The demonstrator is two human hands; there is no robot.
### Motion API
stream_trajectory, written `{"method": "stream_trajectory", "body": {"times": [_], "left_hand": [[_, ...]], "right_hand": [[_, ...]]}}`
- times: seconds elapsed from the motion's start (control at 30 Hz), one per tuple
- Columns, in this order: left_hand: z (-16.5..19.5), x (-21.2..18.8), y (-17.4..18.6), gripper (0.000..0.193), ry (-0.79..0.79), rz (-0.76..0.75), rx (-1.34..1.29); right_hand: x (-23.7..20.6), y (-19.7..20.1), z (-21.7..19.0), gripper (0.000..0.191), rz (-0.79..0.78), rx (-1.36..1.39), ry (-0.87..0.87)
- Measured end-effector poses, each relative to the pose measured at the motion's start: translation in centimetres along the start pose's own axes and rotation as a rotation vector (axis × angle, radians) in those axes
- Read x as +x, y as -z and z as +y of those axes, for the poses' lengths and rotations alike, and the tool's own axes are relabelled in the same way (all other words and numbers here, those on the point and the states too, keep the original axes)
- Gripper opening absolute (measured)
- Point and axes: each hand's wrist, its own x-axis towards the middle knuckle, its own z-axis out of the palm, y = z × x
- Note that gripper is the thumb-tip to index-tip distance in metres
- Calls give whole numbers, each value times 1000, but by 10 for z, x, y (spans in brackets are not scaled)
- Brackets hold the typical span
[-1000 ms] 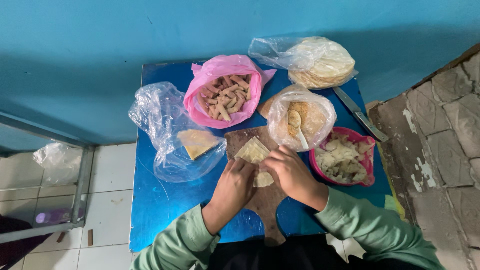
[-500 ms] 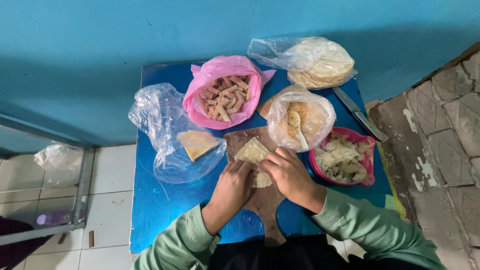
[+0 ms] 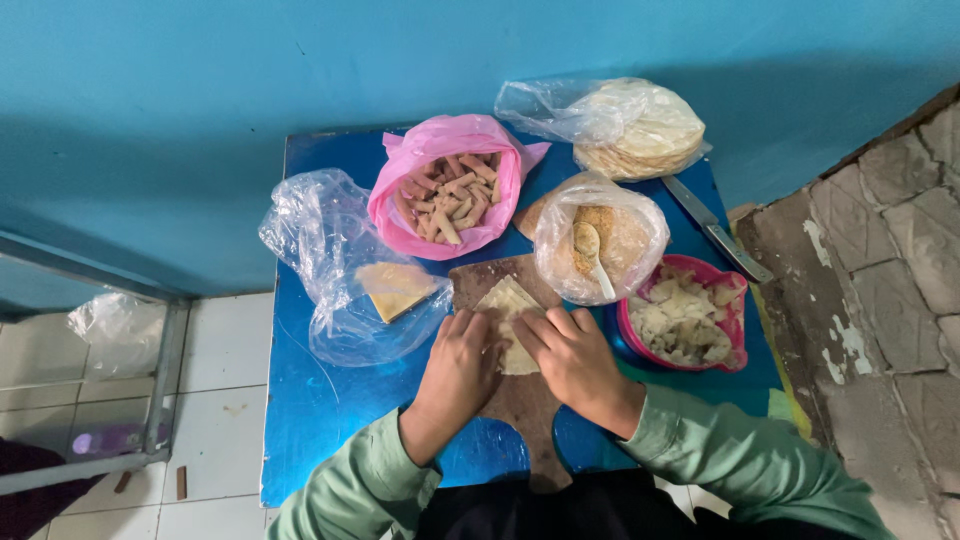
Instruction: The person folds thin pastry wrappers on a cutting board, adds shredded filling from a pink bowl, spoons brown seasoning powder from a plastic bag onto the wrapper, and folds the wrapper over the filling into a triangular parcel, stacking finished parcels on the board.
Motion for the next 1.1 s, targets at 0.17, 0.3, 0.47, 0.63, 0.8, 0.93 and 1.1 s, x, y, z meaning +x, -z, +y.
{"method": "stream_trajectory", "body": {"times": [0.17,0.3,0.47,0.63,0.8,0.93,1.1], "left_hand": [[0,1,4,40,77,-29,-40],[0,4,4,38,52,-27,-11],[3,4,7,43,81,-17,-17],[6,6,9,46,100,14,7],[15,5,14,39,-10,64,-77],[25,3,19,28,77,-18,-170],[19,20,31,20,161,87,-82]], "right_hand": [[2,-5,1,43,-58,-42,-46],[12,-11,12,42,-20,204,-155],[16,-11,17,39,134,501,-285],[12,-10,17,31,125,865,-516],[6,-6,18,29,57,1138,-611],[-4,20,14,36,153,861,-486],[-14,66,37,50,200,83,-290]]}}
